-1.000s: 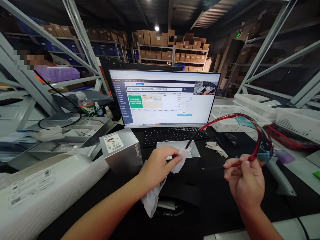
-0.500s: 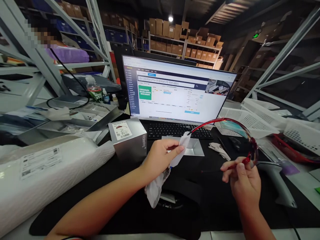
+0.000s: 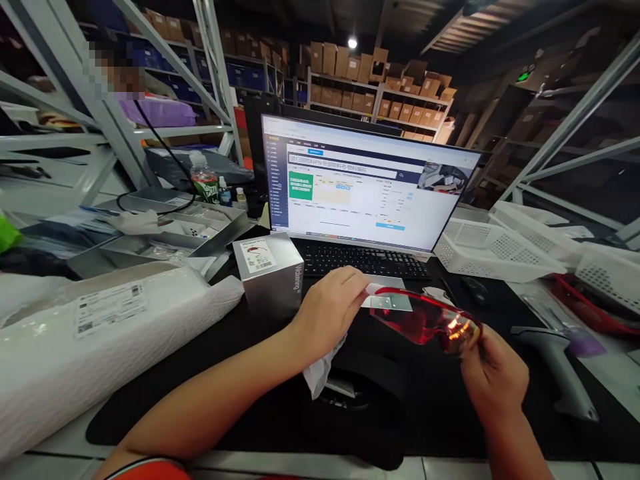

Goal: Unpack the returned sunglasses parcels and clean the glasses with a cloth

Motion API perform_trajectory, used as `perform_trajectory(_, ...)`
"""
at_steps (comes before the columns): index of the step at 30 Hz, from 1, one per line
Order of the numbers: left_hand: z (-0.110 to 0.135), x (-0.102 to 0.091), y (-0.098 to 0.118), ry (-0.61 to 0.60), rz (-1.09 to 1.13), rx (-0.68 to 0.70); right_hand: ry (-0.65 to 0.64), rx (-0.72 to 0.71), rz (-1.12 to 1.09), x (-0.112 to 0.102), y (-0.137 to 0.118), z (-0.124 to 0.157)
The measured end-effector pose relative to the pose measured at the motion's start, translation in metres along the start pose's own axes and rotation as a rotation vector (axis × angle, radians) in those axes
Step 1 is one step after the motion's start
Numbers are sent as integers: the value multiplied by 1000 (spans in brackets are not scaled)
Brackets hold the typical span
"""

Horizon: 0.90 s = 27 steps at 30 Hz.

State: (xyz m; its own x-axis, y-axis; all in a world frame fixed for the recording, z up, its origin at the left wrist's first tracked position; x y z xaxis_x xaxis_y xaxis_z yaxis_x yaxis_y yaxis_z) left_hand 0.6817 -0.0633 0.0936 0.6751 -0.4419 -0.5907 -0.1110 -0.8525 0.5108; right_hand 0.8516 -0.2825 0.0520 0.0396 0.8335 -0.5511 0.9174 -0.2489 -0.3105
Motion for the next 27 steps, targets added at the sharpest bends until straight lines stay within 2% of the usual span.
perform_trajectory(3,0,6,3,-101,178,-17,36,-93,-11,-4,-16,-9)
perform_trajectory(5,2,16,1,-189,371,-98,52,-103,-7,-5,-21,-13)
perform_trajectory(9,12,35,-3,-304,928,-335,-67,-87,-95,4,-29,-15)
perform_trajectory(11,14,37,-5,-286,1015,-376,-118,-24,-206,8,-30,-14)
perform_trajectory(14,7,27,-8,-235,764,-257,-123,186,-417,12,-21,-11)
perform_trajectory(17,-3,22,-6,-228,512,-124,-135,405,-726,22,-10,-6)
perform_trajectory(20,-7,26,-11,-276,402,-140,-150,471,-912,28,-7,-3)
perform_trajectory(23,-2,19,-21,-268,218,-215,-122,478,-868,23,-4,-4)
perform_trajectory(27,22,-23,-33,-125,-63,-346,-45,368,-573,3,-7,-8)
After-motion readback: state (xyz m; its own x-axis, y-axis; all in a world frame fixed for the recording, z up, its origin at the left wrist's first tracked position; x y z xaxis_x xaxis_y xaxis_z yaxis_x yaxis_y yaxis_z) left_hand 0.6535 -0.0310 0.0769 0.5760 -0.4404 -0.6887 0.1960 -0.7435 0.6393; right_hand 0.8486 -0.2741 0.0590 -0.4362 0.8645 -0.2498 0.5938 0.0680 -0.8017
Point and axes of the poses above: each hand's wrist, its own z-axis away from the middle knuckle, its own x-axis out of the palm, y = z × x, the point moved 7 cm from there along -z, towards the middle knuckle, and after that the axes turned 6 degrees about z, right-handed, at the moved point
